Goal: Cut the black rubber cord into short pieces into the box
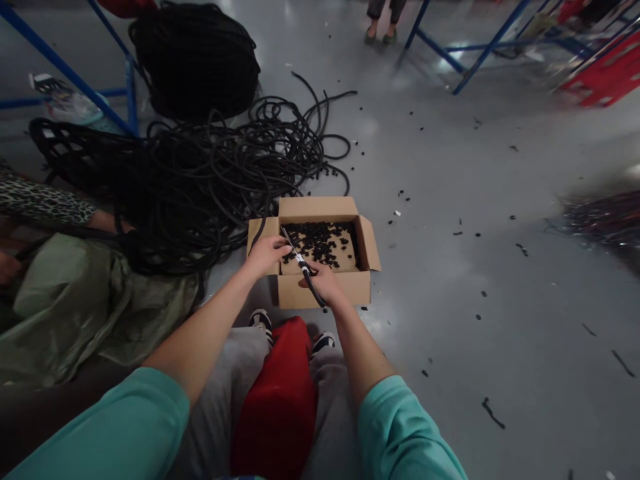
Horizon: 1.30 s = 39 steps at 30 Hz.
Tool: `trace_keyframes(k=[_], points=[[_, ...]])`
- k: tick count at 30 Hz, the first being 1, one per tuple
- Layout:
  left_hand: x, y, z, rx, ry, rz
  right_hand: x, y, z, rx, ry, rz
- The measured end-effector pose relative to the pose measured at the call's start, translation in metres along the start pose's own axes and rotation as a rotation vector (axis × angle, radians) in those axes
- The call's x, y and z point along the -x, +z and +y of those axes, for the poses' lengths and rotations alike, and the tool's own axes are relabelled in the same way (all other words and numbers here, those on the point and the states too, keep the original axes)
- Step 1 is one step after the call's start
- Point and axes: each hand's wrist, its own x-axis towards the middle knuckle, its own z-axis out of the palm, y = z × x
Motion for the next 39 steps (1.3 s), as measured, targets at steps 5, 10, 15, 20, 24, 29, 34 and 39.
trace_keyframes(k=[5,10,15,20,24,29,34,39], points=[[0.003,-0.004,0.01,-0.158,0.099,0.037,0.003,0.0,-0.005,-0.033,0.043,0.002],[0.005,-0.009,0.017,-0.173,0.106,-0.042,0.004,-0.003,-0.003,-0.131,-0.003,-0.077],[0.007,-0.011,0.021,0.01,0.003,-0.189,0.006,-0.007,-0.004,-0.188,-0.057,-0.113],[0.008,-0.014,0.02,0.144,-0.073,-0.252,0.008,-0.008,-0.009,-0.154,-0.051,-0.13],[0.007,-0.017,0.019,0.216,-0.11,-0.272,0.008,-0.007,-0.008,-0.143,-0.045,-0.103],[0.004,-0.015,0.011,0.228,-0.04,-0.246,0.007,-0.007,-0.005,-0.135,-0.024,-0.077],[0.002,-0.014,0.007,0.123,-0.014,-0.209,0.007,-0.009,-0.005,-0.102,0.016,-0.067],[0.001,-0.015,0.005,-0.135,0.137,-0.147,0.008,-0.01,-0.006,-0.138,0.064,-0.08]])
